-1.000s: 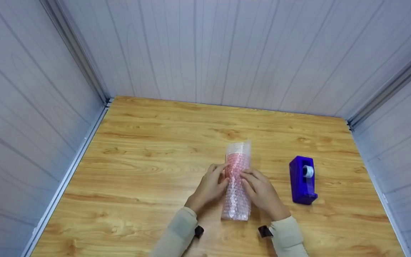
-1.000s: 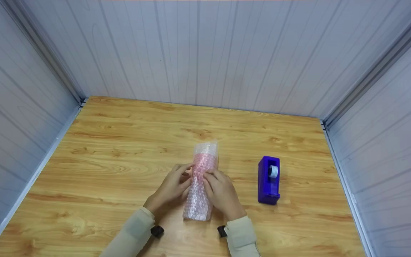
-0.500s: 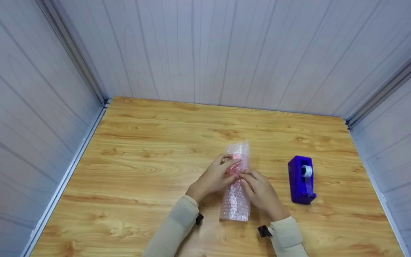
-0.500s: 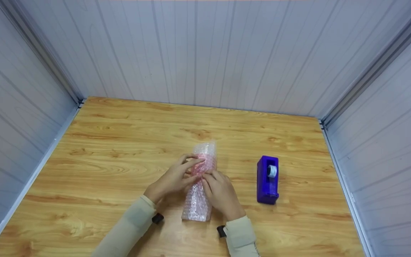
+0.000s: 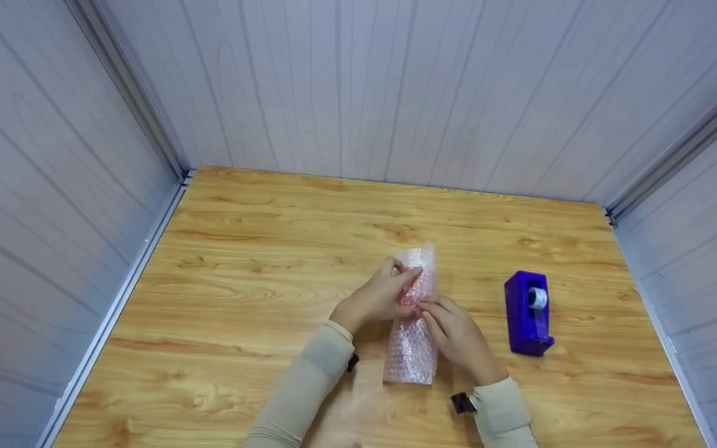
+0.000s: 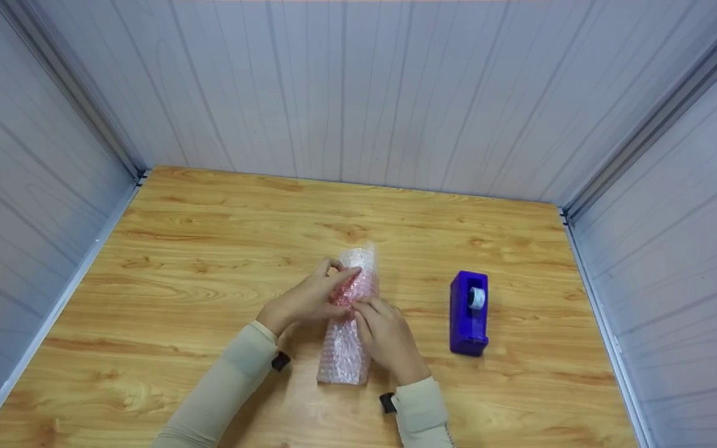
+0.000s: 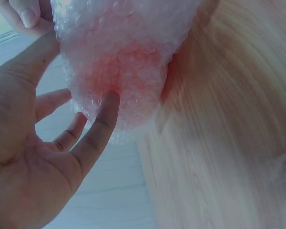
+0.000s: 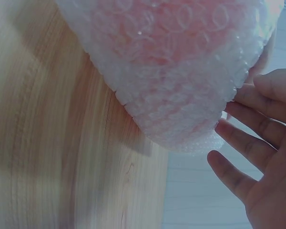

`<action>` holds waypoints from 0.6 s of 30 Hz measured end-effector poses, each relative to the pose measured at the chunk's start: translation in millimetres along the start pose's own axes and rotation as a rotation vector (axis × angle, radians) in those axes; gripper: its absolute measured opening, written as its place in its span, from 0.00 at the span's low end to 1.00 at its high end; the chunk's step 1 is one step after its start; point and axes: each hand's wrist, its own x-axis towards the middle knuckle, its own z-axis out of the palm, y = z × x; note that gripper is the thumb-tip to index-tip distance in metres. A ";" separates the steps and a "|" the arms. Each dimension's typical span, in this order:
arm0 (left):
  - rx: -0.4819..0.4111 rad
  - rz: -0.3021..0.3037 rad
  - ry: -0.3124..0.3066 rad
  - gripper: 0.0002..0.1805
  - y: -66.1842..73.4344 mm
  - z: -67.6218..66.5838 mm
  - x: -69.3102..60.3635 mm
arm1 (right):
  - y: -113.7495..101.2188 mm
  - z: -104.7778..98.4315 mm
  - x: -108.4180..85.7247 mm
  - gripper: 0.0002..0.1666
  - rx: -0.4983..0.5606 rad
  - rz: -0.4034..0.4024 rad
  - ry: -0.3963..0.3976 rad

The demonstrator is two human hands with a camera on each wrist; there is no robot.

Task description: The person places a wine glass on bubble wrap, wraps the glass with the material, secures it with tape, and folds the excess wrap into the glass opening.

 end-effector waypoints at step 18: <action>0.013 -0.033 -0.029 0.48 2.6 -1.2 1.7 | 24.8 -49.4 -27.8 0.14 -0.039 0.147 0.046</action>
